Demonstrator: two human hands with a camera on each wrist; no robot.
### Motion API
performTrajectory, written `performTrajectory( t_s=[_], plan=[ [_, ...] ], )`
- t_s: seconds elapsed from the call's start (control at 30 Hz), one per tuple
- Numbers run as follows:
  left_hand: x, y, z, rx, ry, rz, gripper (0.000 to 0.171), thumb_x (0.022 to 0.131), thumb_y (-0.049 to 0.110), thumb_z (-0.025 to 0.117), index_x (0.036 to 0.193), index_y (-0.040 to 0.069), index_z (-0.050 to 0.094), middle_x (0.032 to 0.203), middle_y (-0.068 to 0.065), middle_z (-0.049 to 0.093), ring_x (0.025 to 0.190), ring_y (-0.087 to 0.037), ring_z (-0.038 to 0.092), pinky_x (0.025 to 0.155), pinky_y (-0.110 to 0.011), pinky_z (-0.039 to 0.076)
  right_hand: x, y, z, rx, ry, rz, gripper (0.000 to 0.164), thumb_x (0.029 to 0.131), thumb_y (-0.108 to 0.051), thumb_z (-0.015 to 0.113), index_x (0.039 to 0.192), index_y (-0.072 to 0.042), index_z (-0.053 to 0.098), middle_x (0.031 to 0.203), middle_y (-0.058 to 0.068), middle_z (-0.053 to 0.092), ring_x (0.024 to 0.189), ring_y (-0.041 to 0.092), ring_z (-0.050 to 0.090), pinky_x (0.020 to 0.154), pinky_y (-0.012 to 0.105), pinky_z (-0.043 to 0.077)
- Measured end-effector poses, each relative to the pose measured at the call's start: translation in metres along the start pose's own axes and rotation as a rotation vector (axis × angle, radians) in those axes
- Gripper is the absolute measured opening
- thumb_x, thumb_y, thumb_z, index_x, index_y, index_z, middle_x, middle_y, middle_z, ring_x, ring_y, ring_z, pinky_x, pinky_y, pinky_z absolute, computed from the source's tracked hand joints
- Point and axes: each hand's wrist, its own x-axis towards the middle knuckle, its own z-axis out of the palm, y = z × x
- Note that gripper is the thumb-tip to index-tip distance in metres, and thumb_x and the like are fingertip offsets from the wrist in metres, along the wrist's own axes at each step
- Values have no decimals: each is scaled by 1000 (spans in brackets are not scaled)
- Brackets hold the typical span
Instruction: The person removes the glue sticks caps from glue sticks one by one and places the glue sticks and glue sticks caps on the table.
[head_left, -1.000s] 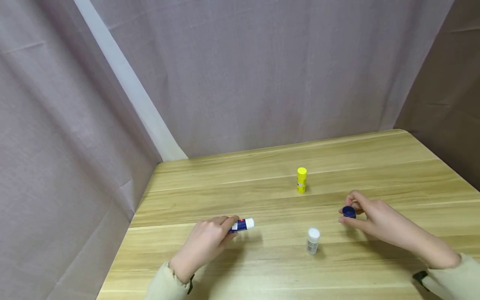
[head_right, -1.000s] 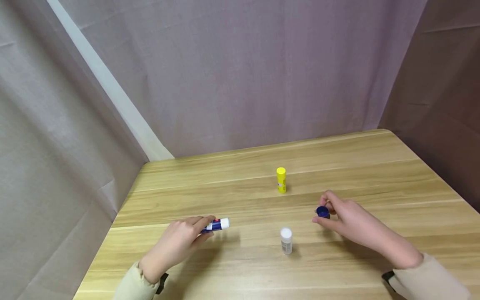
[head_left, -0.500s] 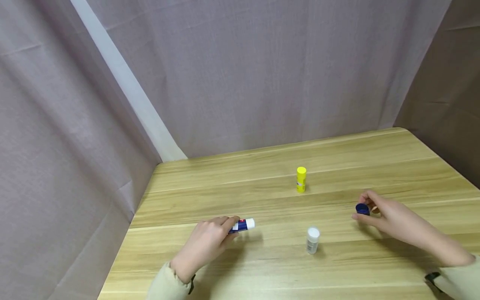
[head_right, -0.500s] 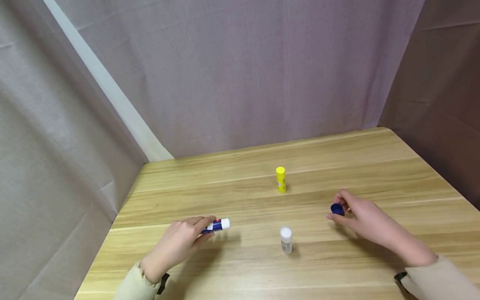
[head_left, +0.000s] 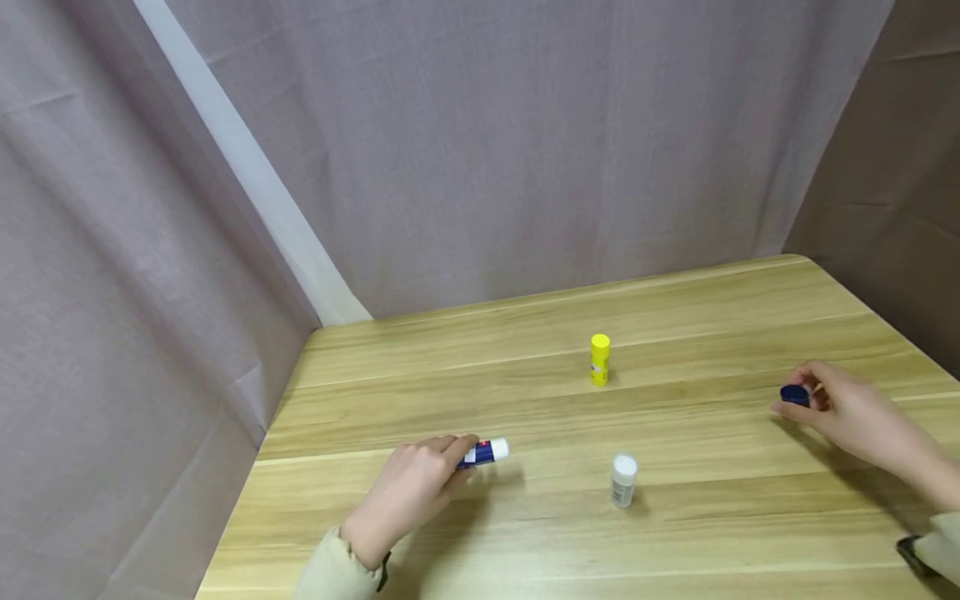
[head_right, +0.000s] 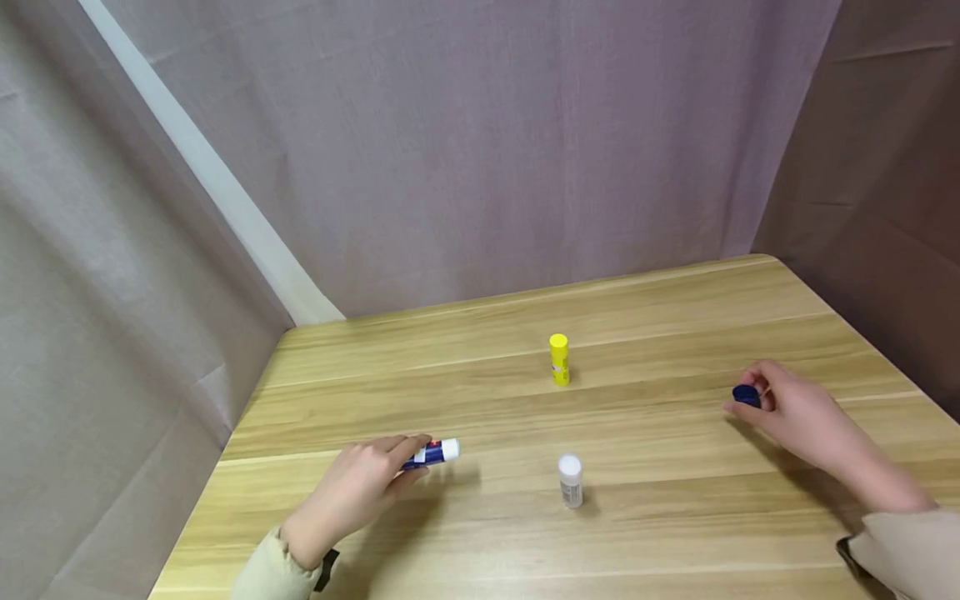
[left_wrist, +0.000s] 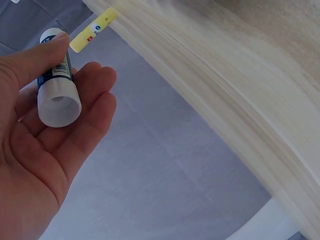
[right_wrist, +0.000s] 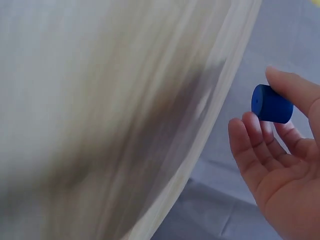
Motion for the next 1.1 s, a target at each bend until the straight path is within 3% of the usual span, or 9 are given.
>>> performTrajectory(
  t_s=[0.2, 0.43, 0.73, 0.97, 1.1],
  plan=[
    [0, 0, -1, -4, 0, -6, 35, 88, 18, 80, 119, 6, 68, 98, -3, 74, 79, -13, 70, 60, -27, 56, 2, 10, -7, -27, -44, 84, 38, 85, -19, 83, 103, 4, 60, 82, 3, 58, 69, -6, 47, 54, 22, 44],
    [1, 1, 0, -10, -7, -3, 36, 86, 16, 81, 119, 6, 68, 97, -3, 74, 79, -13, 70, 60, -28, 57, 5, 11, -7, -78, -104, 107, 40, 84, -23, 83, 102, 7, 63, 84, 10, 65, 68, 13, 57, 54, 25, 43],
    [0, 0, -5, -4, 7, -36, 37, 87, 18, 81, 119, 4, 68, 100, -6, 74, 83, -16, 72, 65, -31, 59, 7, 15, -8, -80, -236, 170, 38, 86, -17, 80, 105, 10, 60, 89, 21, 66, 75, 35, 65, 61, 50, 53],
    [-1, -2, -5, 3, 26, -34, 38, 86, 19, 81, 119, 5, 68, 100, -7, 75, 83, -17, 72, 65, -33, 60, 7, 7, -8, -116, -259, 162, 34, 85, -10, 77, 103, 13, 59, 92, 29, 67, 85, 53, 64, 69, 60, 53],
    [-2, -2, -4, 1, 25, -32, 37, 86, 19, 81, 119, 5, 68, 101, -7, 75, 84, -17, 72, 65, -33, 60, 9, 5, -8, -110, -280, 190, 35, 86, -12, 76, 103, 13, 58, 93, 31, 66, 88, 57, 62, 71, 62, 51]
  ],
)
